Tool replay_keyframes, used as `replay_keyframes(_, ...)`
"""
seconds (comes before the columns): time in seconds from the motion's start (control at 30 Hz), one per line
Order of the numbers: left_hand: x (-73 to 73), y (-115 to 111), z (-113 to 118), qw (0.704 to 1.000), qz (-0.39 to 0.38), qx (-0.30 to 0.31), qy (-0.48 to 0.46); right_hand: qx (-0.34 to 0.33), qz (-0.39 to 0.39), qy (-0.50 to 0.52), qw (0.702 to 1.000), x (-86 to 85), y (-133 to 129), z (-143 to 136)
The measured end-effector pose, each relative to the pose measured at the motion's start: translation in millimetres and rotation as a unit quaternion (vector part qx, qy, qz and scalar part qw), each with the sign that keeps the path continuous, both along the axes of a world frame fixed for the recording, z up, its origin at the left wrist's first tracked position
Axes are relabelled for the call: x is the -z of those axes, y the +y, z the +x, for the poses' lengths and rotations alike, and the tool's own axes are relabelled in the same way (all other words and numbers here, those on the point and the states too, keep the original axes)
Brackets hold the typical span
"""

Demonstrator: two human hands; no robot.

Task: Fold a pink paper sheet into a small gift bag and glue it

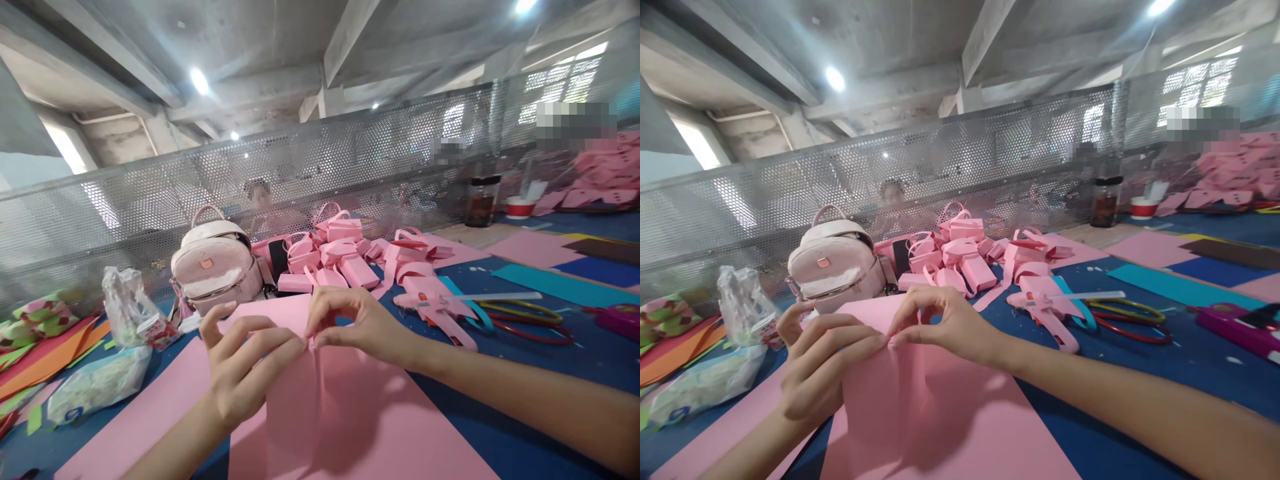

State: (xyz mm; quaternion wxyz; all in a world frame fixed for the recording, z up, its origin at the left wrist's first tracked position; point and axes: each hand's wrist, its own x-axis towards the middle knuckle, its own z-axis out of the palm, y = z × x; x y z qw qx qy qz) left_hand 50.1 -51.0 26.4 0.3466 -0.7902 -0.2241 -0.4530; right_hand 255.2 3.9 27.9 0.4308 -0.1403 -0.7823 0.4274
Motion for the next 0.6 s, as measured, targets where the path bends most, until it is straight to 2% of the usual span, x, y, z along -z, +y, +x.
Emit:
replay_keyframes(0.33, -8.1, -12, 1, 0.999, -0.043, 0.008, -0.026, -0.012, -0.052, 0.018, 0.998, -0.1, -9, -2)
replay_keyframes(0.43, -8.4, -14, 0, 0.999, -0.042, 0.006, -0.021, -0.002, -0.030, 0.017, 0.999, -0.9, -8, -1)
replay_keyframes(0.6, -7.6, -13, 0, 0.999, -0.026, 0.011, -0.016, 0.024, 0.064, 0.029, 0.997, -0.9, -5, 1)
